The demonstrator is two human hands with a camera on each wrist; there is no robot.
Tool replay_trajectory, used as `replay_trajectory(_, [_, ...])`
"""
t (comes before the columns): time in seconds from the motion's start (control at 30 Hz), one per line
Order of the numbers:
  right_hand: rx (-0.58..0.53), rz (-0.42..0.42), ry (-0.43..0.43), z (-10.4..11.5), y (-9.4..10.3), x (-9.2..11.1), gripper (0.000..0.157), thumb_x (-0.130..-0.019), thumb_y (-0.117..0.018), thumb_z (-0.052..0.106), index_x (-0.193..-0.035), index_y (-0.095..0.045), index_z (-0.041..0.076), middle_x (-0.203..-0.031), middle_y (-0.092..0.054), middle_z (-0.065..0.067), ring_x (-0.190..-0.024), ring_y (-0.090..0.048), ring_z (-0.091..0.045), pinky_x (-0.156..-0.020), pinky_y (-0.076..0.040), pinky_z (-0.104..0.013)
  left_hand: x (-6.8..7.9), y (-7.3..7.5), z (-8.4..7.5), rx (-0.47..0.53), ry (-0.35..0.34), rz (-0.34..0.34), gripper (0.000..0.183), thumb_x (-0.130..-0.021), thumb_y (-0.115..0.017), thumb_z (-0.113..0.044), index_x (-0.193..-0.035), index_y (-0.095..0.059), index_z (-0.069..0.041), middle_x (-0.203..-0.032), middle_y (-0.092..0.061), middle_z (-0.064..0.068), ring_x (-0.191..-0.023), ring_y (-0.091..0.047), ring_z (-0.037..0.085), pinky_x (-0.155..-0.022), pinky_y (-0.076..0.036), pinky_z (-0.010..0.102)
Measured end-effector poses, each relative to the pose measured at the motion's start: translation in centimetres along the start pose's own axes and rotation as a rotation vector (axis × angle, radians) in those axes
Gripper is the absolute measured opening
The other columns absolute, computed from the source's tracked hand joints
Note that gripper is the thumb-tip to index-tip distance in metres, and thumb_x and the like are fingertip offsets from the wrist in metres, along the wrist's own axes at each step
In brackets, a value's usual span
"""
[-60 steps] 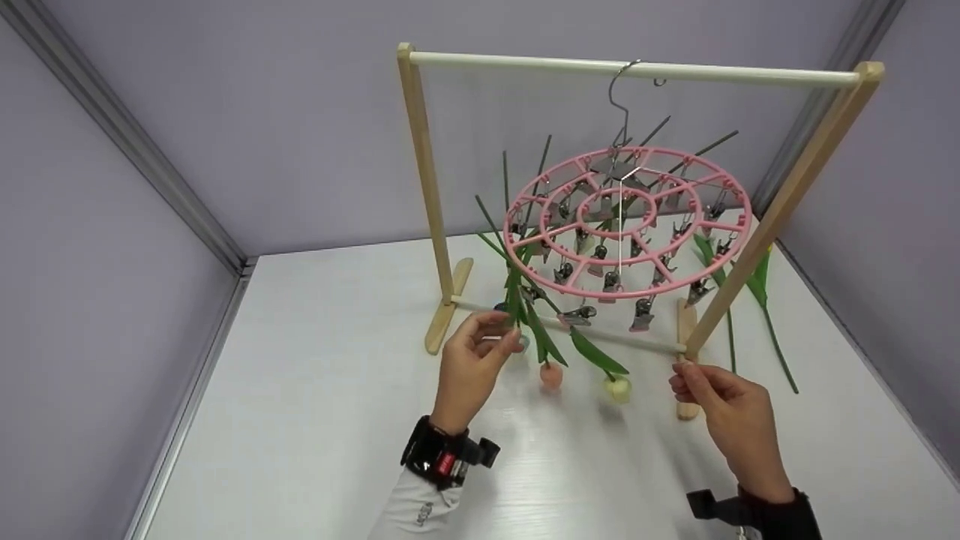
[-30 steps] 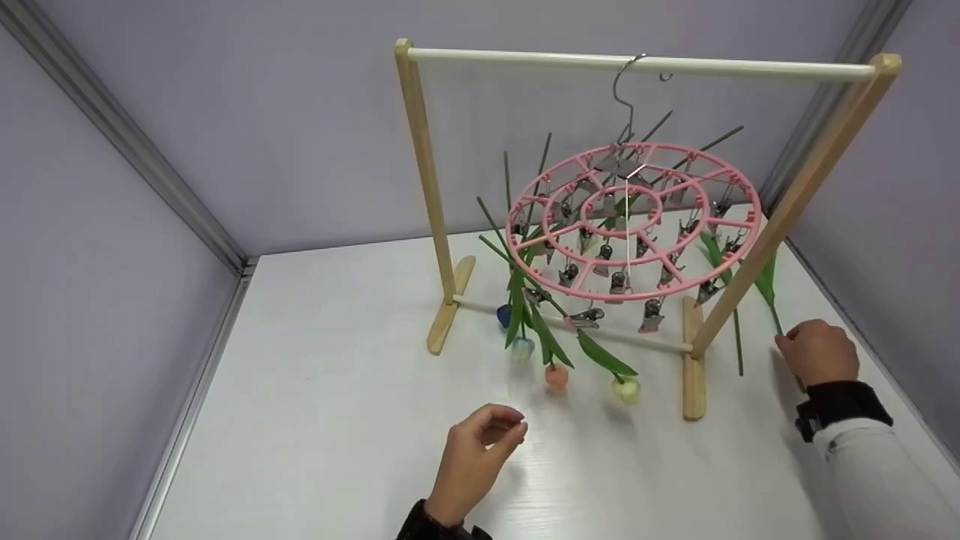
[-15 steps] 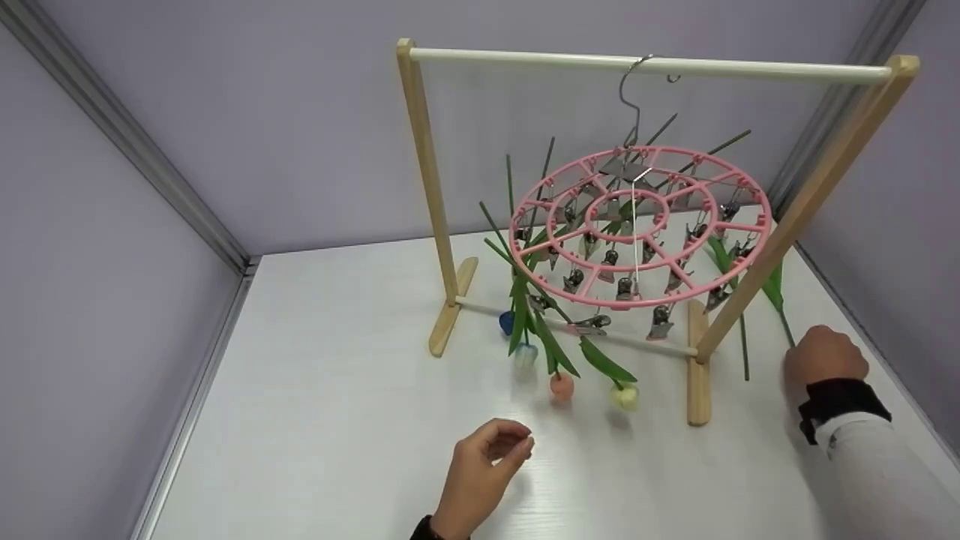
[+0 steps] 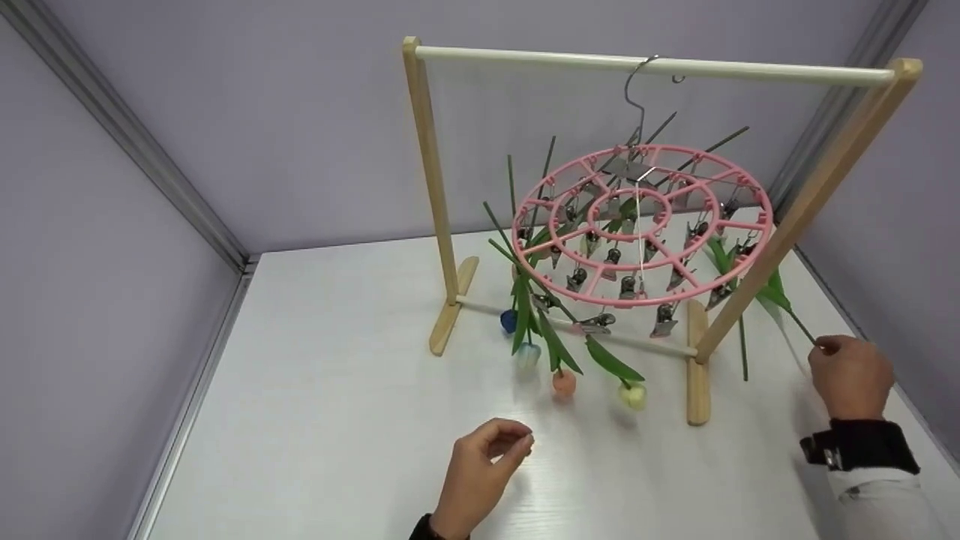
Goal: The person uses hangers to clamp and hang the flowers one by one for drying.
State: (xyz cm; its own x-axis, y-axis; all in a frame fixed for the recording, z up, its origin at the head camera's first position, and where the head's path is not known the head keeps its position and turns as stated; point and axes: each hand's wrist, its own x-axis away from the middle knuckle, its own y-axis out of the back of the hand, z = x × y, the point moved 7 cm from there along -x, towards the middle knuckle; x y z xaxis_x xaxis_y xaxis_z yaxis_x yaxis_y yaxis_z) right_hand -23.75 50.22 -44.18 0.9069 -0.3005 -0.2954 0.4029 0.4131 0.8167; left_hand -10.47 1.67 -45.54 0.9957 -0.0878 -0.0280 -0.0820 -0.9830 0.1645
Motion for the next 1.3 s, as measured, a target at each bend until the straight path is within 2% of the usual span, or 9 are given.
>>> replay_trajectory(0.2, [0.019,-0.188,0.001,2.8,4.6,0.4,0.022,-0.090,-0.057,0.002,-0.095,-0.072,-0.013,-0.084,-0.067,-0.032,-0.074,-0.060,-0.054,-0.057,-0.041,-0.054,0.3,0.2,-0.6,-0.026,-0.032,-0.002,0.014,-0.096,-0.068,-0.026,-0.098,-0.074,-0.014,-0.093,-0.072,-0.003,-0.086,-0.069,0.011,-0.079,-0.057,0.027])
replay_trajectory(0.3, [0.039,-0.251,0.039,4.5,6.9,0.8,0.022,-0.090,-0.057,0.003,-0.093,-0.072,-0.014,-0.084,-0.067,-0.032,-0.074,-0.060,-0.053,-0.056,-0.040,-0.052,0.4,0.3,-0.8,-0.047,-0.047,0.001,0.015,-0.096,-0.068,-0.029,-0.098,-0.076,-0.016,-0.093,-0.071,-0.006,-0.087,-0.068,0.010,-0.081,-0.057,0.027])
replay_trajectory(0.47, [0.041,-0.212,0.029,6.6,10.3,1.6,0.023,-0.091,-0.055,0.002,-0.093,-0.071,-0.016,-0.086,-0.066,-0.035,-0.069,-0.062,-0.049,-0.050,-0.031,-0.021,0.4,-0.1,-1.6,-0.081,-0.107,0.005,0.017,-0.096,-0.068,-0.028,-0.099,-0.077,-0.014,-0.093,-0.071,-0.007,-0.087,-0.068,0.010,-0.081,-0.057,0.026])
replay_trajectory(0.57, [0.049,-0.203,0.020,8.0,11.6,2.4,0.022,-0.091,-0.054,-0.001,-0.093,-0.069,-0.017,-0.086,-0.064,-0.037,-0.069,-0.061,-0.050,-0.051,-0.031,-0.019,0.3,-0.3,-2.3,-0.084,-0.148,0.006,0.018,-0.097,-0.067,-0.026,-0.099,-0.077,-0.012,-0.094,-0.071,-0.005,-0.088,-0.068,0.010,-0.081,-0.057,0.027])
replay_trajectory(0.73, [0.053,-0.183,0.105,10.2,12.9,3.6,0.015,-0.087,-0.057,-0.008,-0.086,-0.066,-0.020,-0.078,-0.061,-0.039,-0.063,-0.058,-0.051,-0.046,-0.027,-0.014,0.1,-0.6,-2.6,-0.094,-0.156,0.012,0.019,-0.097,-0.067,-0.029,-0.099,-0.077,-0.014,-0.094,-0.071,-0.006,-0.088,-0.067,0.009,-0.081,-0.057,0.027])
replay_trajectory(0.83, [0.030,-0.135,0.146,10.9,13.3,4.1,0.012,-0.084,-0.059,-0.009,-0.085,-0.066,-0.019,-0.074,-0.061,-0.036,-0.047,-0.052,-0.026,-0.042,-0.024,-0.011,-0.1,-0.7,-2.6,-0.101,-0.150,0.016,0.018,-0.096,-0.067,-0.028,-0.100,-0.077,-0.014,-0.094,-0.071,-0.006,-0.088,-0.067,0.009,-0.081,-0.057,0.027])
replay_trajectory(0.97, [-0.040,-0.050,0.113,11.1,13.6,4.7,0.013,-0.087,-0.060,-0.009,-0.094,-0.066,-0.019,-0.082,-0.063,-0.036,-0.056,-0.037,0.013,-0.046,-0.031,-0.006,-0.3,-0.9,-2.7,-0.100,-0.157,0.020,0.018,-0.096,-0.067,-0.028,-0.100,-0.077,-0.014,-0.095,-0.072,-0.005,-0.089,-0.067,0.009,-0.081,-0.057,0.027])
replay_trajectory(1.13, [-0.093,-0.009,0.031,11.7,14.3,5.5,0.018,-0.092,-0.062,-0.002,-0.104,-0.065,-0.016,-0.098,-0.064,-0.036,-0.064,-0.034,0.024,-0.055,-0.034,0.000,-0.5,-1.1,-3.1,-0.093,-0.176,0.026,0.020,-0.097,-0.067,-0.031,-0.099,-0.077,-0.014,-0.094,-0.071,-0.007,-0.088,-0.068,0.008,-0.081,-0.057,0.027])
replay_trajectory(1.3, [-0.098,-0.089,0.027,13.7,15.7,6.3,0.016,-0.090,-0.068,-0.002,-0.102,-0.067,-0.013,-0.097,-0.065,-0.033,-0.062,-0.034,0.024,-0.056,-0.032,0.002,-0.9,-1.7,-3.9,-0.089,-0.194,0.056,0.021,-0.096,-0.066,-0.034,-0.099,-0.077,-0.016,-0.093,-0.071,-0.010,-0.088,-0.068,0.007,-0.081,-0.057,0.026])
